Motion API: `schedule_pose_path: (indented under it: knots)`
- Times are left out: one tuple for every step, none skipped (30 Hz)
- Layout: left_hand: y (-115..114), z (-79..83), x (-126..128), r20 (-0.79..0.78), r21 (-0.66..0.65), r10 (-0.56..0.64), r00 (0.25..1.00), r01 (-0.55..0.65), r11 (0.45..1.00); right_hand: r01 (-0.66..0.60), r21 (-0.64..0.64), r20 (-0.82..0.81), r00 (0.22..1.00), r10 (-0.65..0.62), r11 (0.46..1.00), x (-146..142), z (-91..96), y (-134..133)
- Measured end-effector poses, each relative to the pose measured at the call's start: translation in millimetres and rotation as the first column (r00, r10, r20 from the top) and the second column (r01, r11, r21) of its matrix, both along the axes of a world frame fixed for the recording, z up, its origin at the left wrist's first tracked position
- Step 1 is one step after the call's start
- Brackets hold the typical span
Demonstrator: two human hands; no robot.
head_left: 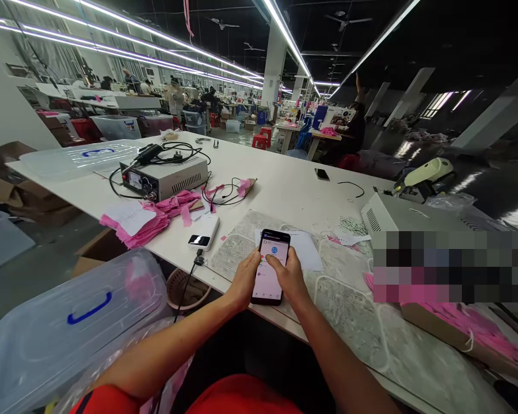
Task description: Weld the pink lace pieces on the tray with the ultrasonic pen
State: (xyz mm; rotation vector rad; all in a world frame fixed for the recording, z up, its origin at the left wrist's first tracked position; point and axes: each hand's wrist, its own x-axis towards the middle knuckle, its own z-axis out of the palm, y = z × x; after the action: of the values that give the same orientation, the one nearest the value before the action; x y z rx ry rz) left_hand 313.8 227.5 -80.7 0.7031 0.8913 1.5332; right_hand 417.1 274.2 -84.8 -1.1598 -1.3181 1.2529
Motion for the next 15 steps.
schedule_pose_path:
  knots:
    - [0, 0.1, -1, -0.002, -0.011, 0.003, 1.0, -0.003, 1.0, -0.007, -0.003, -0.009, 1.0, 0.007, 1.0, 0, 0.9, -1]
    - [1, 0.0, -2, 0.003, -0.026, 0.005, 1.0, -0.005, 1.0, -0.022, -0.006, -0.029, 0.999, 0.022, 1.0, 0, 2.0, -1]
    - [1, -0.3, -4, 0.014, -0.044, 0.006, 1.0, -0.005, 0.999, -0.046, -0.011, -0.059, 0.997, 0.045, 0.999, 0, 3.2, -2]
    - [2, -0.9, -5, 0.029, -0.06, 0.008, 1.0, -0.006, 0.998, -0.075, -0.016, -0.096, 0.993, 0.073, 0.997, 1, 4.6, -3]
    - [2, -1.5, -6, 0.043, -0.075, 0.005, 0.999, -0.002, 0.997, -0.107, -0.022, -0.133, 0.986, 0.103, 0.994, 2, 6.1, -4]
    - [3, -2.1, -8, 0.055, -0.088, -0.001, 0.998, 0.005, 0.996, -0.138, -0.027, -0.166, 0.977, 0.132, 0.99, 3, 7.6, -5]
    - [3, -2.5, -9, 0.062, -0.101, -0.006, 0.998, 0.012, 0.995, -0.165, -0.032, -0.188, 0.97, 0.156, 0.986, 5, 8.9, -6]
    - [3, -2.8, -10, 0.067, -0.107, -0.011, 0.998, 0.018, 0.994, -0.187, -0.034, -0.196, 0.964, 0.177, 0.982, 6, 9.8, -6]
    - [3, -2.7, -10, 0.071, -0.105, -0.017, 0.997, 0.024, 0.994, -0.202, -0.033, -0.201, 0.961, 0.192, 0.979, 8, 10.4, -7]
    - [4, -2.3, -11, 0.078, -0.096, -0.023, 0.997, 0.031, 0.995, -0.214, -0.03, -0.203, 0.958, 0.204, 0.976, 10, 10.4, -7]
    - [4, -1.7, -11, 0.09, -0.084, -0.032, 0.995, 0.039, 0.996, -0.224, -0.028, -0.205, 0.955, 0.214, 0.974, 11, 10.0, -7]
    - [4, -0.9, -11, 0.106, -0.076, -0.041, 0.994, 0.049, 0.996, -0.233, -0.029, -0.209, 0.952, 0.222, 0.972, 13, 9.2, -7]
    - [4, -0.2, -11, 0.123, -0.076, -0.051, 0.991, 0.061, 0.995, -0.242, -0.031, -0.212, 0.95, 0.23, 0.97, 14, 8.1, -7]
    - [5, 0.4, -10, 0.139, -0.084, -0.057, 0.989, 0.069, 0.994, -0.251, -0.037, -0.214, 0.948, 0.237, 0.967, 15, 7.0, -7]
    - [6, 0.7, -10, 0.151, -0.097, -0.057, 0.987, 0.072, 0.993, -0.256, -0.044, -0.214, 0.947, 0.241, 0.966, 16, 5.9, -7]
